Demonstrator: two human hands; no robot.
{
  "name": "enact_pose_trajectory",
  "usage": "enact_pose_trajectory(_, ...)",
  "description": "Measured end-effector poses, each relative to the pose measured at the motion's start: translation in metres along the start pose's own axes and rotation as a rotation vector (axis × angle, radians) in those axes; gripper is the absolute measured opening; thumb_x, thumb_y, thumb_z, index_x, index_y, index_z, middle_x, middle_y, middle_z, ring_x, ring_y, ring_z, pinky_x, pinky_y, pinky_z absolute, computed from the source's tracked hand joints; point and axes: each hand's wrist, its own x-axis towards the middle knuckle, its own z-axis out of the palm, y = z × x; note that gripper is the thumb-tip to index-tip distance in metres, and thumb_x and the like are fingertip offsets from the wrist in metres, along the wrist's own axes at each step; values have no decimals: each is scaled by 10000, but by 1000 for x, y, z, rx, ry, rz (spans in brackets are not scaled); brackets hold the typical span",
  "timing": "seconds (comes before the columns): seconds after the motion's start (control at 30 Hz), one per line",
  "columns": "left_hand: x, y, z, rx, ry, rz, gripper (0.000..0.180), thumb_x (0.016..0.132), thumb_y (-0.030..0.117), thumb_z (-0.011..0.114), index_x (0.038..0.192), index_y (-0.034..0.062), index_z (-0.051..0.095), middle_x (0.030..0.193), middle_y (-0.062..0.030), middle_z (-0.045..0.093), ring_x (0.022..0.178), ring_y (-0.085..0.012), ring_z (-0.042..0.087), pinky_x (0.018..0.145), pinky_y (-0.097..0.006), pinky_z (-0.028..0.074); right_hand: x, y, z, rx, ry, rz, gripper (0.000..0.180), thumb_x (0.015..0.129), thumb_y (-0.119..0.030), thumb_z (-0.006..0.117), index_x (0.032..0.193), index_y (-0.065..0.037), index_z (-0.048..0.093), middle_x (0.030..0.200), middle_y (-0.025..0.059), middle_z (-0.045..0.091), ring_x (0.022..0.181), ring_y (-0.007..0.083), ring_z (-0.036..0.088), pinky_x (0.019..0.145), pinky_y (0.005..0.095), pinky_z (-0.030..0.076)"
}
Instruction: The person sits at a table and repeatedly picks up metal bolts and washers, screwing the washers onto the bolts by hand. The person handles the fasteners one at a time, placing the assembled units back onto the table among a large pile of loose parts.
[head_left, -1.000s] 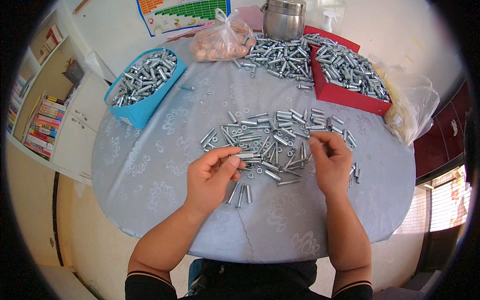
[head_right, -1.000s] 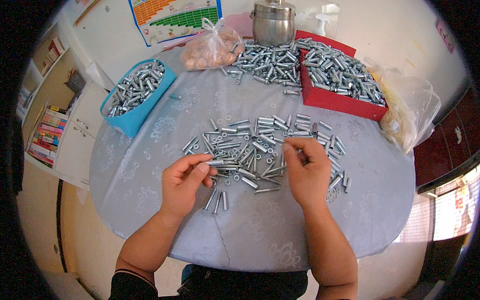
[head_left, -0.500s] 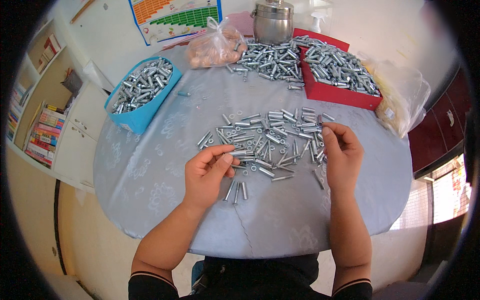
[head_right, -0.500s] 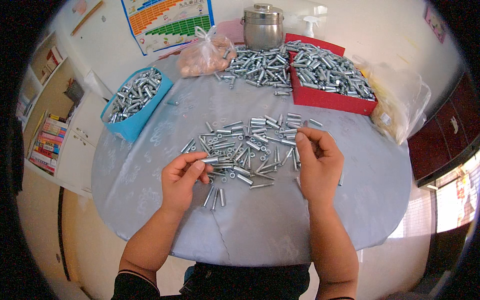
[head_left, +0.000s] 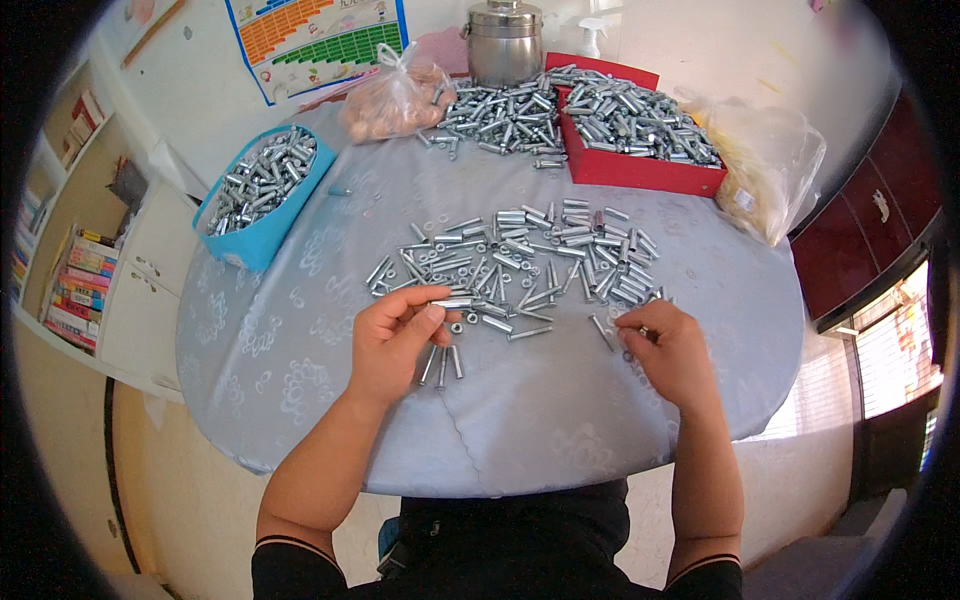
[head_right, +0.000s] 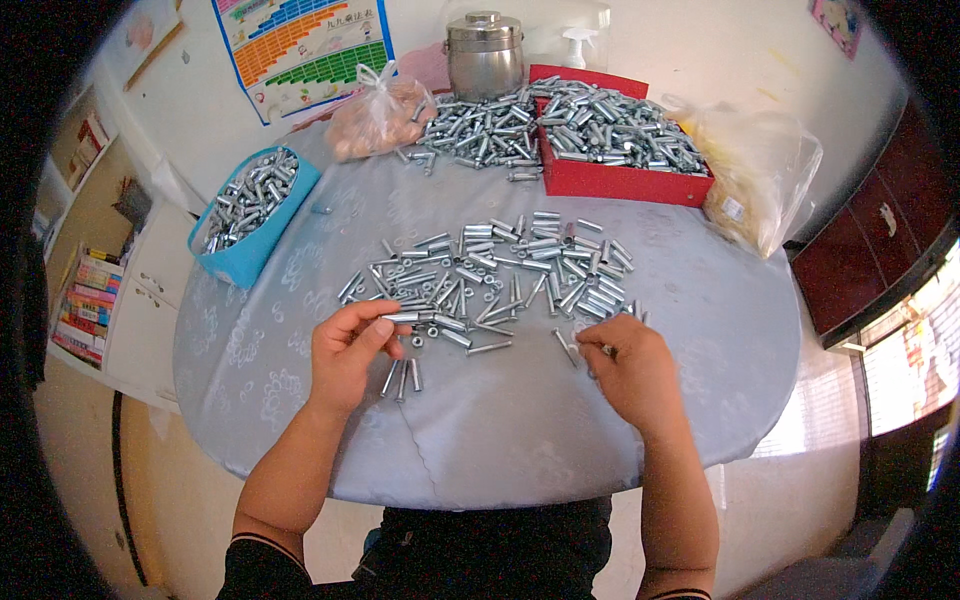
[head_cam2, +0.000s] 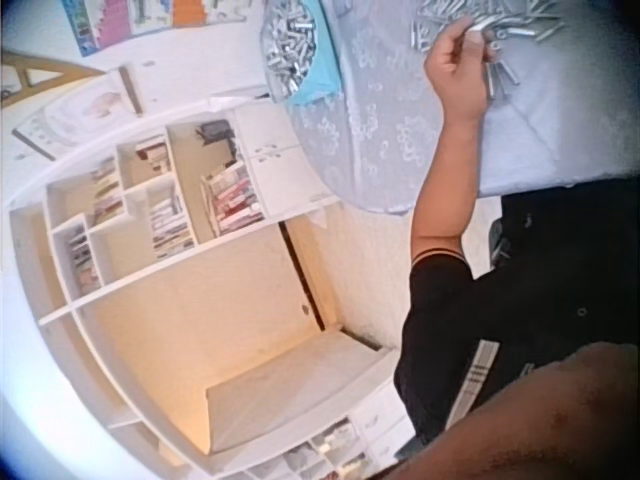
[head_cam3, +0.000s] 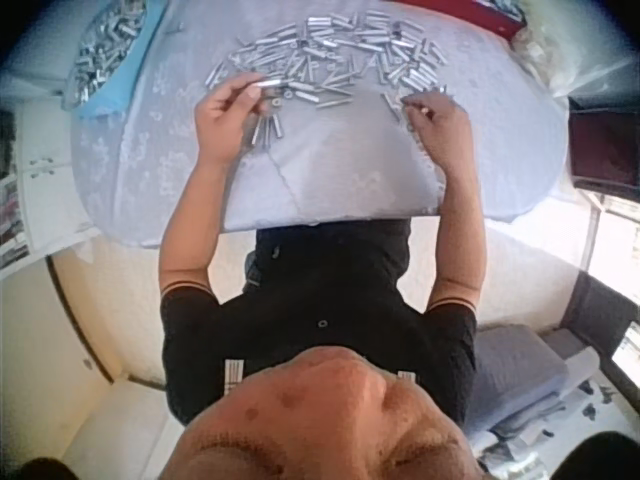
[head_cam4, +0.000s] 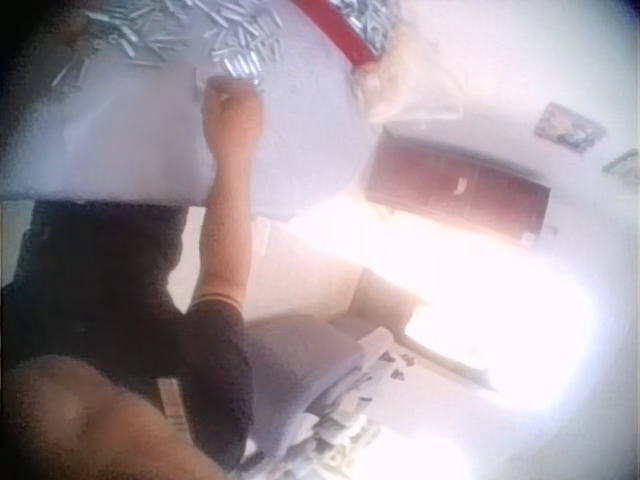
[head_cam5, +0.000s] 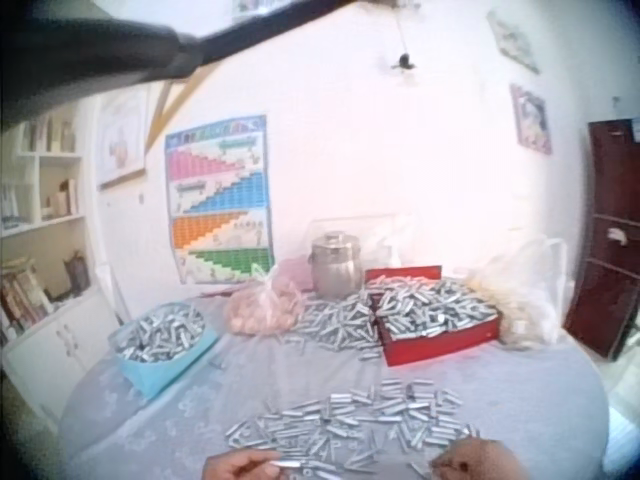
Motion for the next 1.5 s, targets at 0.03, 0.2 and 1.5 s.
enact_pose_trajectory(0.03, 0, 0, 1, 8, -2, -1, 229, 925, 53, 579, 1133, -24, 636, 918, -134, 701, 714, -144, 632, 662, -271, 530, -1, 7, 3, -26, 8, -56, 141, 774, -56, 685, 910, -54, 725, 804, 121, 639, 759, 288, 630, 688, 364, 501)
enact_pose_trajectory(0.2, 0, 6, 7, 17, -38, -15, 211, 928, 63, 593, 1120, -8, 643, 917, -113, 702, 713, -103, 620, 657, -248, 528, 0, 23, 11, -148, -21, -194, 149, 784, -86, 664, 919, -85, 728, 831, 113, 639, 820, 316, 618, 723, 392, 502)
enact_pose_trajectory(1.5, -11, 2, 34, -118, -142, -203, 269, 926, 35, 598, 1184, -39, 610, 1008, -171, 696, 818, -180, 688, 727, -297, 588, -3, -48, 82, 831, -20, 54, 115, 844, -36, 701, 936, 3, 645, 875, 40, 677, 753, 96, 624, 666, 236, 505)
